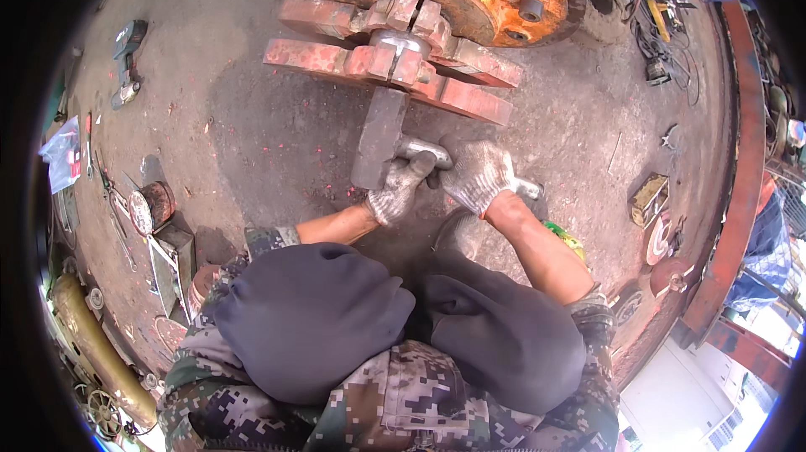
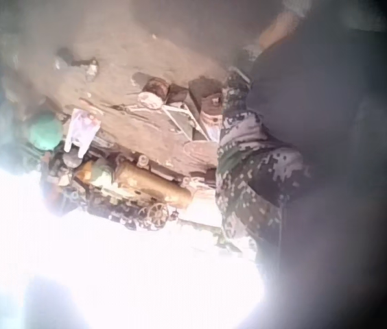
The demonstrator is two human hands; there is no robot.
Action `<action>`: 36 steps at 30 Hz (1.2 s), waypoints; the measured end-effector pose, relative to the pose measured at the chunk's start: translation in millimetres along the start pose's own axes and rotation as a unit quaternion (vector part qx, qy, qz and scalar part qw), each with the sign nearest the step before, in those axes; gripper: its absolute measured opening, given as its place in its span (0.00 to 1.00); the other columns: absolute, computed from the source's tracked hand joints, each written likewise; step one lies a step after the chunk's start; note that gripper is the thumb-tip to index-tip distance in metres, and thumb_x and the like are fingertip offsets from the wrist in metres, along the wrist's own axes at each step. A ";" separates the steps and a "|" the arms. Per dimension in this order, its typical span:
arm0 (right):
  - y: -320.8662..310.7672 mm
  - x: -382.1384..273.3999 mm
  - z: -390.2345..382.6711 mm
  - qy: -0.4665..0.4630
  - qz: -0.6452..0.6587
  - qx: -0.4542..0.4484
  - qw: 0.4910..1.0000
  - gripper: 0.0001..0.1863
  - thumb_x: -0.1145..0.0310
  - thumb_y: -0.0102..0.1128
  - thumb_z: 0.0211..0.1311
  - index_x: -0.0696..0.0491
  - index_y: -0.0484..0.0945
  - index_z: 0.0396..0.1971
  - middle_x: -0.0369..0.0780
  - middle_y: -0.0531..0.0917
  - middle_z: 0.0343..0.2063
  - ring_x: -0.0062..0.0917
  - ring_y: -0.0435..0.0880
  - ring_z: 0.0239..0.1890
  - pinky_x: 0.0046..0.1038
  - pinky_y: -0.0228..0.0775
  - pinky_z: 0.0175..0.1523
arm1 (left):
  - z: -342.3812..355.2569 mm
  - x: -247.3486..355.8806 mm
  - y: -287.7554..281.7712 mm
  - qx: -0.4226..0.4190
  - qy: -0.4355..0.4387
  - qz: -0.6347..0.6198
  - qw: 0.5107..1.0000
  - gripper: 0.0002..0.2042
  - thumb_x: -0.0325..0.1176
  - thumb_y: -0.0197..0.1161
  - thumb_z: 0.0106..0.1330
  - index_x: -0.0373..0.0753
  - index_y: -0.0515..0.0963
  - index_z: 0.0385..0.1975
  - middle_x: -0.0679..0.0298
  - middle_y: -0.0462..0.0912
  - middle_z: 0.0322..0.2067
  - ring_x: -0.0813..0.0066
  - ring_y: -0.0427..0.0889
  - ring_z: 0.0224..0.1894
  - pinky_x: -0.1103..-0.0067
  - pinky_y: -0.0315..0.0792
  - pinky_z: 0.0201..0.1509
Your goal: The person is repairing a large piece of machinery, using a hammer to adjust and secure metal components. They are working on a rusty, orange-colored machine part, possibly a brake assembly, and using various tools to manipulate and fix the parts.
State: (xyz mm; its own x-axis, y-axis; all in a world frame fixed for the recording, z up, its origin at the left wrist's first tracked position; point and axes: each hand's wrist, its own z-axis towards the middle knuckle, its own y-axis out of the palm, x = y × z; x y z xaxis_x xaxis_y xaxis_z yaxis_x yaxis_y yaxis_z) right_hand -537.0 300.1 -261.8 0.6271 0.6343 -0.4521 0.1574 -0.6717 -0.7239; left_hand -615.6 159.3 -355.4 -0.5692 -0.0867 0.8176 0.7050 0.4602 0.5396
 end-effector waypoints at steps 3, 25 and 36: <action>12.4 -19.6 -3.6 -0.002 -0.089 0.057 0.994 0.15 0.53 0.67 0.56 0.45 0.84 0.40 0.49 0.88 0.31 0.45 0.89 0.37 0.46 0.79 0.42 | -13.7 29.1 -15.3 -0.025 0.037 0.043 0.998 0.23 0.51 0.59 0.79 0.34 0.88 0.42 0.63 0.86 0.33 0.76 0.80 0.35 0.75 0.75 0.42; 6.4 -26.2 33.6 -0.128 -0.018 0.092 0.987 0.17 0.59 0.63 0.58 0.50 0.84 0.44 0.49 0.88 0.32 0.47 0.88 0.36 0.45 0.78 0.40 | -7.5 76.4 -22.5 0.039 -0.019 0.093 0.995 0.22 0.52 0.63 0.76 0.35 0.88 0.43 0.67 0.82 0.26 0.78 0.77 0.28 0.77 0.72 0.34; 26.3 -8.7 -25.1 -0.090 -0.148 -0.017 0.985 0.14 0.57 0.65 0.58 0.48 0.83 0.39 0.47 0.88 0.32 0.45 0.89 0.39 0.48 0.79 0.42 | -58.7 26.4 -9.0 0.002 0.023 0.161 0.987 0.17 0.46 0.63 0.77 0.37 0.88 0.41 0.64 0.87 0.32 0.76 0.81 0.33 0.75 0.76 0.40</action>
State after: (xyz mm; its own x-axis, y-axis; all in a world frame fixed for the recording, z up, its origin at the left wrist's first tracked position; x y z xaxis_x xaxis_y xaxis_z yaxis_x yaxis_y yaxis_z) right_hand -519.2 267.3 -263.8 0.4060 0.8592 -0.3114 0.3397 -0.4582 -0.8213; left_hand -612.1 101.0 -326.9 -0.2954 0.0240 0.9551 0.8444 0.4743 0.2492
